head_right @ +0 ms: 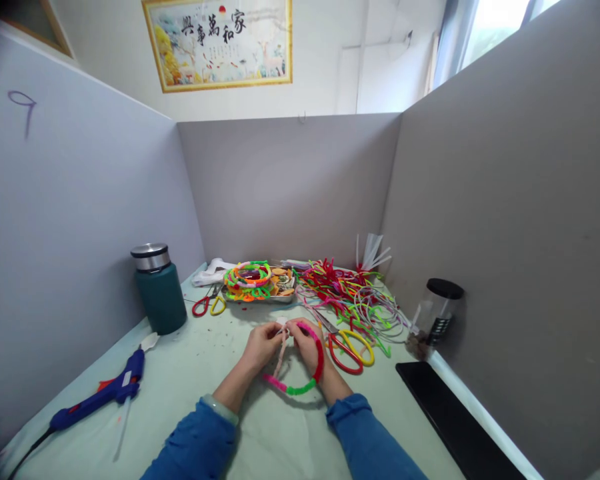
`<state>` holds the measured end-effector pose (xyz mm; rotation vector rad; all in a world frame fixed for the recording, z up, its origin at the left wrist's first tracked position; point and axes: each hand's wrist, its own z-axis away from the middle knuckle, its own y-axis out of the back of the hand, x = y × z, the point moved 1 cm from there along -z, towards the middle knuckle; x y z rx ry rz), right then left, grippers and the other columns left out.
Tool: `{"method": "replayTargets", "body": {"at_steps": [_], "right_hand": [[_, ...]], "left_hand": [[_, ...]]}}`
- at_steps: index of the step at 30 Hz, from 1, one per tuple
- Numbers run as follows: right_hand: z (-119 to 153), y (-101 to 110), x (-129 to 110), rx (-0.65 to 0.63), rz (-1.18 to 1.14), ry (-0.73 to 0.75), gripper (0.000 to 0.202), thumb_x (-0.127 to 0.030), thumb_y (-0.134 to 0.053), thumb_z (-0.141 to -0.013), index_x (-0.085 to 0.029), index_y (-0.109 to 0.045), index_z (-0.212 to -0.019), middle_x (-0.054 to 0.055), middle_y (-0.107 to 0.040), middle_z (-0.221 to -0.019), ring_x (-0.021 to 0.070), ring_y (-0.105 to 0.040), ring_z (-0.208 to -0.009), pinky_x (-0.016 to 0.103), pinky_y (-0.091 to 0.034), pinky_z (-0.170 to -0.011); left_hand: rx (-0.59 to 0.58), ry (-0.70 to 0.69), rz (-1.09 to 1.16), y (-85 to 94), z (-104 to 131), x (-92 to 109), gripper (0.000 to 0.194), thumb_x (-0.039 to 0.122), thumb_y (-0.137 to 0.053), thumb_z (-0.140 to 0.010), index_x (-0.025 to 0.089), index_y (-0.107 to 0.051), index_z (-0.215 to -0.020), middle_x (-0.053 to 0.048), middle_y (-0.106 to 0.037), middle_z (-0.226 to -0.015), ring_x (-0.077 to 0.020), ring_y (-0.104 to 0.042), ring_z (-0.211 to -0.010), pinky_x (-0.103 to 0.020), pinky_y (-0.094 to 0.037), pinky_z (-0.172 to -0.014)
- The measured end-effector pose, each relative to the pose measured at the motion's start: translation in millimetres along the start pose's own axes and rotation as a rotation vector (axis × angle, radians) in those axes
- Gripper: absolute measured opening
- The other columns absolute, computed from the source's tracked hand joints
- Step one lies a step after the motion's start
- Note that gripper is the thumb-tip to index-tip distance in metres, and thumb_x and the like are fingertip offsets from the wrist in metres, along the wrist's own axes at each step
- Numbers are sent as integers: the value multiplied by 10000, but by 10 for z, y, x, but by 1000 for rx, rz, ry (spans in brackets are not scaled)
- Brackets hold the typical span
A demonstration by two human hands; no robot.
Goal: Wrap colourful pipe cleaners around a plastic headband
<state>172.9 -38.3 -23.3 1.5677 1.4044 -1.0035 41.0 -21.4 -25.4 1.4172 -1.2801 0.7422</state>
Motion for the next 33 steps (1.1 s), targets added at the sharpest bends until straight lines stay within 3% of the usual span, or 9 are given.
{"method": "replayTargets", "body": {"at_steps": [4, 9, 15, 20, 33], "right_hand": [[13, 5, -31, 1, 23, 15, 331, -476, -520, -800, -171, -639, -747, -11, -472, -553, 115, -387, -487, 237, -294, -437], [40, 12, -112, 4, 33, 29, 361, -501, -514, -795, -174, -606, -671, -7, -482, -562, 116, -400, -488, 242, -308, -446], [76, 36, -276, -39, 88, 65, 368, -486, -485, -815, -177, -601, -652, 5, -490, -553, 135, -422, -514, 254, -325, -470], [101, 37, -309, -84, 33, 51, 308, -412, -496, -822, -179, -576, -638, -7, -480, -561, 122, -410, -506, 244, -317, -475], [86, 53, -181, -65, 33, 46, 331, -441, -487, -844, -174, -535, -654, -26, -440, -556, 109, -387, -511, 236, -311, -487]], "left_hand": [[97, -72, -143, 10, 16, 65, 149, 272, -549, -725, 147, -630, -727, -2, -597, -615, -107, -483, -562, -206, -331, -541], [118, -74, -106, 32, 25, 117, 274, 376, -545, -751, 147, -595, -609, 4, -540, -551, -106, -465, -546, -208, -330, -535], [24, 174, 221, 32, 14, 93, 347, 467, -631, -654, 145, -530, -573, 39, -473, -464, -55, -330, -372, -197, -225, -388], [-57, 299, 405, 66, 71, 170, 373, 481, -672, -611, 146, -508, -596, 60, -426, -432, -31, -251, -306, -196, -100, -328], [-176, 304, 569, 91, 94, 204, 330, 437, -645, -663, 132, -526, -702, 36, -476, -563, -12, -263, -344, -184, -102, -326]]}}
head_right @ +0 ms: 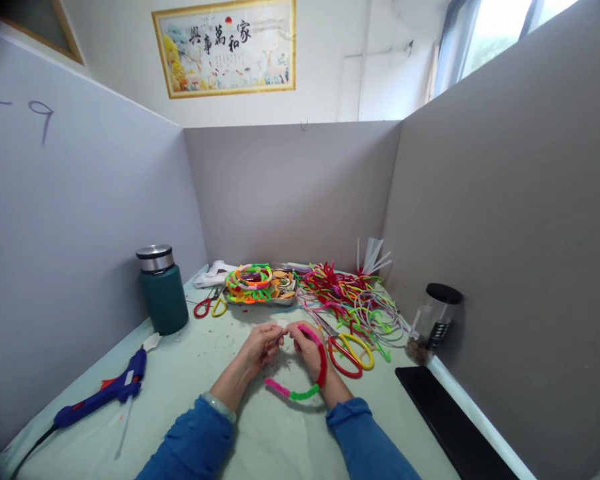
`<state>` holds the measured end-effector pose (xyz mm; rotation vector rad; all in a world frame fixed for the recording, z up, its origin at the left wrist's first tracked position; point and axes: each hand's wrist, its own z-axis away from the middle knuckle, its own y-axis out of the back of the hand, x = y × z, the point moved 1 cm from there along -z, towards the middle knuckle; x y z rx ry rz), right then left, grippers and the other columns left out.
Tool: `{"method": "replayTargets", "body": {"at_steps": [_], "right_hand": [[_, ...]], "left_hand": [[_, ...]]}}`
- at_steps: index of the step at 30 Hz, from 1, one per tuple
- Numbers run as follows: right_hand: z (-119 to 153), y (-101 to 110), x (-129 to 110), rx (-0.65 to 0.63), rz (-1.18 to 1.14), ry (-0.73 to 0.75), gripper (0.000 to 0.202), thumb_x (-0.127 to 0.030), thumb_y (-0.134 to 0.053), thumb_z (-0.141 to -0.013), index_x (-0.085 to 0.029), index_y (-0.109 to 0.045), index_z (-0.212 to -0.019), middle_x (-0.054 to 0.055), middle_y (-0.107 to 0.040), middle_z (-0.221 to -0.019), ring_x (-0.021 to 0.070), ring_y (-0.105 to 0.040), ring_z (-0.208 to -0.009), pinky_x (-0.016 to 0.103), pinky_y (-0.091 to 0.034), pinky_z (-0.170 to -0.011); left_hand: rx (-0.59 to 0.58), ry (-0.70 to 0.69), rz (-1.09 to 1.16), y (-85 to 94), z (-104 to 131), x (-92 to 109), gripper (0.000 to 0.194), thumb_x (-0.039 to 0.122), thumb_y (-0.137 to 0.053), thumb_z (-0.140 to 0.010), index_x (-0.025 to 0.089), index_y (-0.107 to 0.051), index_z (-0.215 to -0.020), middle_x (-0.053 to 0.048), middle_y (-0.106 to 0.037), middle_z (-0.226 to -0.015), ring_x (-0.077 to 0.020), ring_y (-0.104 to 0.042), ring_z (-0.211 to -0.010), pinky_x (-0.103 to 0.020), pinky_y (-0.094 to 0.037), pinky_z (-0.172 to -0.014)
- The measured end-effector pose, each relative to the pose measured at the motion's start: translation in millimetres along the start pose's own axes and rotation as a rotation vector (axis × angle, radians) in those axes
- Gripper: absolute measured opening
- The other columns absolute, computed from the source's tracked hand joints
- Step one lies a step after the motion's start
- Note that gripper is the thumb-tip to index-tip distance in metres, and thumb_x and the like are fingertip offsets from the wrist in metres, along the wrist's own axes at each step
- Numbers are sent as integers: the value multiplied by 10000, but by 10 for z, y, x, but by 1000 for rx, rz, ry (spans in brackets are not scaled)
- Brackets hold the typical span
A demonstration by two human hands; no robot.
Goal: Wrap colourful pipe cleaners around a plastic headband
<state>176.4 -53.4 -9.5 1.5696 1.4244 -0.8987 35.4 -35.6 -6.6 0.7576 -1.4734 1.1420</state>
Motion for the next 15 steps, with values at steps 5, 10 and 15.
{"method": "replayTargets", "body": {"at_steps": [5, 10, 15], "right_hand": [[8, 2, 26, -37, -52, 10, 318, -409, -488, -850, -170, -554, -652, -38, -409, -532, 98, -362, -489, 227, -279, -462], [30, 6, -35, -5, 14, 53, 302, -387, -501, -843, -170, -565, -643, -28, -446, -548, 106, -394, -512, 230, -304, -488], [19, -17, -48, 96, 71, 83, 237, -362, -519, -837, -172, -590, -714, -8, -513, -613, 129, -453, -567, 239, -363, -535]], "left_hand": [[-102, 80, 100, 35, 5, 7, 287, 373, -661, -638, 145, -517, -738, 42, -490, -579, -13, -285, -346, -169, -124, -320], [-102, 116, 121, 44, -7, -19, 295, 356, -678, -633, 146, -516, -763, 52, -478, -556, -17, -297, -334, -171, -162, -312], [212, -124, -87, -8, -55, -43, 320, 396, -679, -640, 152, -500, -743, 43, -514, -564, -36, -360, -340, -173, -203, -319]]}}
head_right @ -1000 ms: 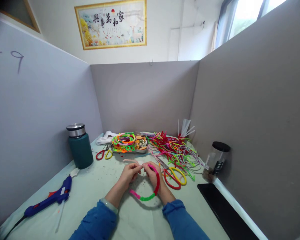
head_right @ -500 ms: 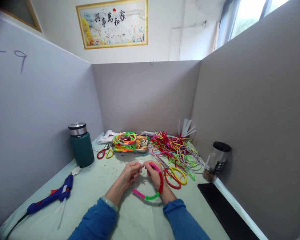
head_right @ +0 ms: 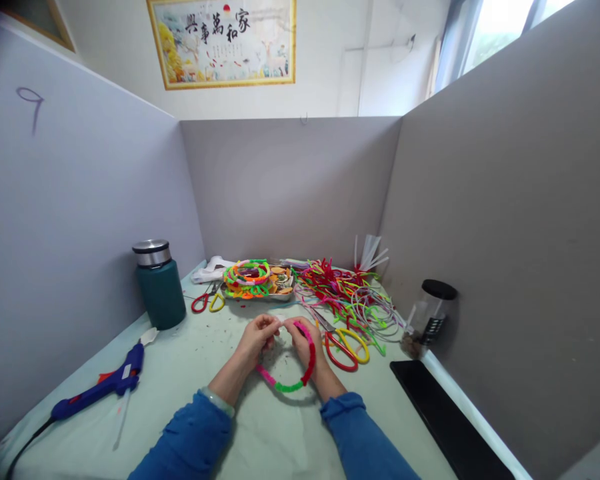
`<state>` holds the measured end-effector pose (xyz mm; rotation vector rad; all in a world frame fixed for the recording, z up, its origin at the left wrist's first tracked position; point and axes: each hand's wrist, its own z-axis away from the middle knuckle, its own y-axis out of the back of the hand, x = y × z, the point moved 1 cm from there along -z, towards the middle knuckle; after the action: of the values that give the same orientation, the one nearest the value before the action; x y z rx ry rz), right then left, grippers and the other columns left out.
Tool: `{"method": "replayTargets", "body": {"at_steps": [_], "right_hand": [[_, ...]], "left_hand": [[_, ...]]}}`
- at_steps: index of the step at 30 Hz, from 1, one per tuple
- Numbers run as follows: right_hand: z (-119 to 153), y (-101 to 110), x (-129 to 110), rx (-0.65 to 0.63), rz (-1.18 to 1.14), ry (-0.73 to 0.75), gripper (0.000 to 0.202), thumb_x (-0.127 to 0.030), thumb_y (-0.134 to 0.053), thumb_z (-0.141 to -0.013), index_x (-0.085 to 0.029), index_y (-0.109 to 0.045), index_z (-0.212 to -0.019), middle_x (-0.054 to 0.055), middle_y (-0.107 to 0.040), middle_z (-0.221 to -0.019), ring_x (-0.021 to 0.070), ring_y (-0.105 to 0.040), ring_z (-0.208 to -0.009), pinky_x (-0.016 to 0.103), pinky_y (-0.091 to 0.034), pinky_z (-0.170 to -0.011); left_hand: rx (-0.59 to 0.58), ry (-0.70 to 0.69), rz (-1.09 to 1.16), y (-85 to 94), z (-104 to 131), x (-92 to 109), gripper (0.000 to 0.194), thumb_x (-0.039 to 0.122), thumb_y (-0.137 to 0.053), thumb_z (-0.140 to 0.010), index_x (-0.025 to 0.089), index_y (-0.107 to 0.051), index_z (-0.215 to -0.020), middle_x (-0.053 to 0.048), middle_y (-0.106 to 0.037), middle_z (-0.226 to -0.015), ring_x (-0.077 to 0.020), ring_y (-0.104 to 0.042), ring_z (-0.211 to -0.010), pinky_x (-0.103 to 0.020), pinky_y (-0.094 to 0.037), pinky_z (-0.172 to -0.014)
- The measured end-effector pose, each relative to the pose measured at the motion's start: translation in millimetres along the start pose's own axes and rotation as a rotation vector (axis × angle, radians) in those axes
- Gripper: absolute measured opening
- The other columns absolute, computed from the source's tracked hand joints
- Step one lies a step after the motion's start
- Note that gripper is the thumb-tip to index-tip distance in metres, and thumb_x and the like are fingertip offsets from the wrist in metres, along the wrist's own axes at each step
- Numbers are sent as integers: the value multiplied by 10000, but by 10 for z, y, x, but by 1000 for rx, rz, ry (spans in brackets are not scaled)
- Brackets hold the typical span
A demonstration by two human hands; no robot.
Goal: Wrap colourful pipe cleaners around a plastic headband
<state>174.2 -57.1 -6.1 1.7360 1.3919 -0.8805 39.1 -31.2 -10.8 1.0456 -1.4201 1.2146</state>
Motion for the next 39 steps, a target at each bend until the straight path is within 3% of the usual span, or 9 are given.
{"method": "replayTargets", "body": {"at_steps": [5, 11, 17, 21, 25, 29, 33, 35, 39], "right_hand": [[-29, -25, 80, 58, -12, -23, 214, -352, -523, -831, -175, -621, -760, 0, -544, -653, 127, -465, -566, 236, -370, -526], [1, -6, -11, 58, -33, -6, 220, -355, -521, -830, -177, -647, -803, -3, -540, -644, 119, -445, -536, 235, -365, -499], [-7, -9, 1, 56, -12, 68, 193, -338, -535, -821, -185, -649, -851, 9, -581, -695, 130, -491, -572, 251, -416, -545], [-28, -53, 148, 103, 8, 147, 216, -304, -564, -792, -189, -616, -967, 48, -627, -864, 162, -564, -714, 282, -472, -650], [0, -83, 210, 103, 139, 167, 189, -288, -525, -816, -191, -608, -956, 57, -632, -851, 156, -567, -676, 281, -482, -623], [31, -86, 178, 59, 204, 180, 211, -305, -535, -818, -206, -613, -986, 67, -637, -885, 155, -576, -665, 281, -487, -610], [44, -101, 182, -9, 161, 155, 186, -314, -524, -825, -198, -634, -920, 54, -641, -781, 175, -597, -711, 283, -484, -635], [47, -116, 203, -25, 87, 95, 202, -321, -510, -828, -196, -615, -946, 32, -618, -708, 157, -578, -621, 263, -464, -559], [23, -149, 248, 52, -56, 12, 157, -326, -528, -785, -193, -590, -841, 5, -568, -646, 130, -513, -529, 243, -410, -485]], "left_hand": [[74, -297, -165, -36, -56, -52, 242, 355, -649, -689, 144, -578, -782, 22, -552, -607, -54, -413, -413, -184, -319, -402], [114, -445, -382, -32, -24, -31, 189, 246, -610, -725, 156, -645, -887, -24, -617, -706, -99, -515, -558, -206, -400, -526], [132, -580, -482, -35, 24, 50, 132, 244, -591, -748, 166, -690, -788, -57, -644, -787, -131, -564, -677, -233, -431, -616], [142, -450, -353, -23, 1, 39, 179, 305, -611, -733, 149, -692, -766, -40, -624, -669, -120, -527, -594, -227, -401, -562], [93, -218, -109, -27, -26, 8, 280, 371, -656, -677, 111, -669, -781, 31, -492, -481, -67, -377, -422, -197, -279, -424], [55, -130, 58, -36, -10, 18, 334, 376, -697, -629, 97, -656, -807, 60, -440, -447, -42, -325, -399, -183, -200, -399], [-2, -66, 155, -38, 16, 34, 338, 349, -725, -597, 98, -643, -808, 64, -438, -453, -31, -315, -395, -180, -167, -391], [-45, -8, 205, -41, 22, 38, 336, 329, -732, -585, 99, -635, -810, 72, -419, -450, -25, -294, -385, -180, -152, -384], [-73, 85, 297, -43, 23, 43, 322, 295, -735, -559, 105, -623, -794, 88, -366, -451, -15, -239, -371, -183, -108, -372]]}}
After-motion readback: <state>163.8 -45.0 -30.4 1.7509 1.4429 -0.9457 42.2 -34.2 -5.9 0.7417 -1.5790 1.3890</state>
